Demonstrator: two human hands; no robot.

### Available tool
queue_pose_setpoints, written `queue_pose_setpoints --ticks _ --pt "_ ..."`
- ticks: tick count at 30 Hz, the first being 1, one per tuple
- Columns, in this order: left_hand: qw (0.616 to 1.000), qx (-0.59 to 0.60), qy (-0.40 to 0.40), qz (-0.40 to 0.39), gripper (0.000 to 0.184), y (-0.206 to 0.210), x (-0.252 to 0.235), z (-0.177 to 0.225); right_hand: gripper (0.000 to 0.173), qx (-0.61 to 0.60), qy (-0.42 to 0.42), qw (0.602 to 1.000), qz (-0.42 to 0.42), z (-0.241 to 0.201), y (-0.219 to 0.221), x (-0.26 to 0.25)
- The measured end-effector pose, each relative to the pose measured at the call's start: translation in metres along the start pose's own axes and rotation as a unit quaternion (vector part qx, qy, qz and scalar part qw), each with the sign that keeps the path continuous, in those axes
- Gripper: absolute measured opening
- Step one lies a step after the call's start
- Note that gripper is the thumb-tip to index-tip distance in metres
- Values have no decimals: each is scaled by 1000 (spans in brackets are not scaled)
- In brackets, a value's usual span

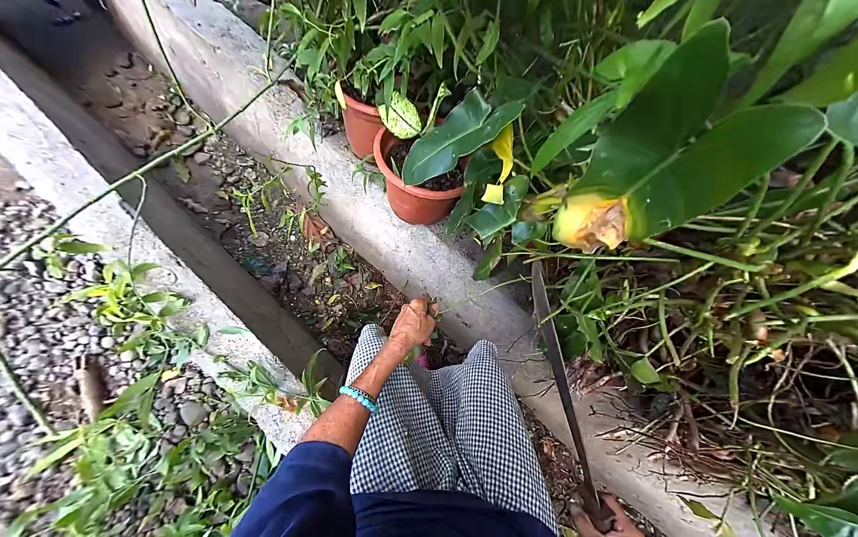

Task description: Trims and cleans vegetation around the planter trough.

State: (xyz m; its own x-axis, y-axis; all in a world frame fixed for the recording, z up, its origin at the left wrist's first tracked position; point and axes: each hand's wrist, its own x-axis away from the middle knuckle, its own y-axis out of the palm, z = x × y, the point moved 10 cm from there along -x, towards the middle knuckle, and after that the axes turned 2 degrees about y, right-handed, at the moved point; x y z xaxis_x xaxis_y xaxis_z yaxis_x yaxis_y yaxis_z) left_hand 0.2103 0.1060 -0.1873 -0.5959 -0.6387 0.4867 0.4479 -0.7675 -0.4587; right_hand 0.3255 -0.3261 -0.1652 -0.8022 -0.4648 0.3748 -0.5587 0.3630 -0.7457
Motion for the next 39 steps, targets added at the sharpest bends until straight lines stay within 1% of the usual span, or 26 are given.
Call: queue_pose_setpoints --ticks 4,6,9,12,14,16,17,18,19,21,24,25,27,30,35,37,39 --pt "999 48 3 -21 32 2 17 1 32 50 -32 998 4 -23 11 -28" --pt "999 27 5 -24 34 1 29 9 31 75 -41 996 4 -31 22 -41" --pt "999 -32 33 -18 33 1 42 27 32 97 -25 995 -1 -31 40 -57" --pt "997 -44 62 2 32 3 46 39 32 110 -27 994 8 -36 50 -68" --pt "995 -44 84 -5 30 10 52 48 34 115 -23 993 -4 -48 54 -79" --pt "992 -51 103 -42 31 24 67 57 34 118 -13 992 -35 -70 58 -101" --pt "992 -49 100 -52 32 30 75 54 34 113 -3 992 -52 -79 62 -112" --pt "995 -36 85 -42 32 28 82 42 33 101 2 993 -58 -88 67 -122" --pt "998 -12 57 -8 32 14 85 24 32 86 5 995 -59 -95 71 -132" --pt "994 53 -9 100 33 -37 97 -23 32 51 0 998 -46 -101 72 -143" --pt "953 109 -59 276 35 -122 144 -100 33 30 -11 998 -53 -100 70 -135" --pt "939 110 -72 317 35 -142 162 -121 33 33 -22 998 -57 -101 69 -131" --pt "920 107 -105 362 32 -165 195 -156 32 45 -42 995 -72 -100 70 -123" --pt "894 126 -162 398 28 -170 241 -202 32 69 -62 990 -107 -100 80 -111" --pt "842 170 -233 456 28 -150 313 -279 32 122 -106 973 -162 -110 95 -91" --pt "840 154 -247 457 33 -143 333 -295 33 132 -130 967 -174 -120 97 -84" --pt "856 117 -226 450 43 -143 342 -293 33 136 -162 962 -176 -129 95 -78"
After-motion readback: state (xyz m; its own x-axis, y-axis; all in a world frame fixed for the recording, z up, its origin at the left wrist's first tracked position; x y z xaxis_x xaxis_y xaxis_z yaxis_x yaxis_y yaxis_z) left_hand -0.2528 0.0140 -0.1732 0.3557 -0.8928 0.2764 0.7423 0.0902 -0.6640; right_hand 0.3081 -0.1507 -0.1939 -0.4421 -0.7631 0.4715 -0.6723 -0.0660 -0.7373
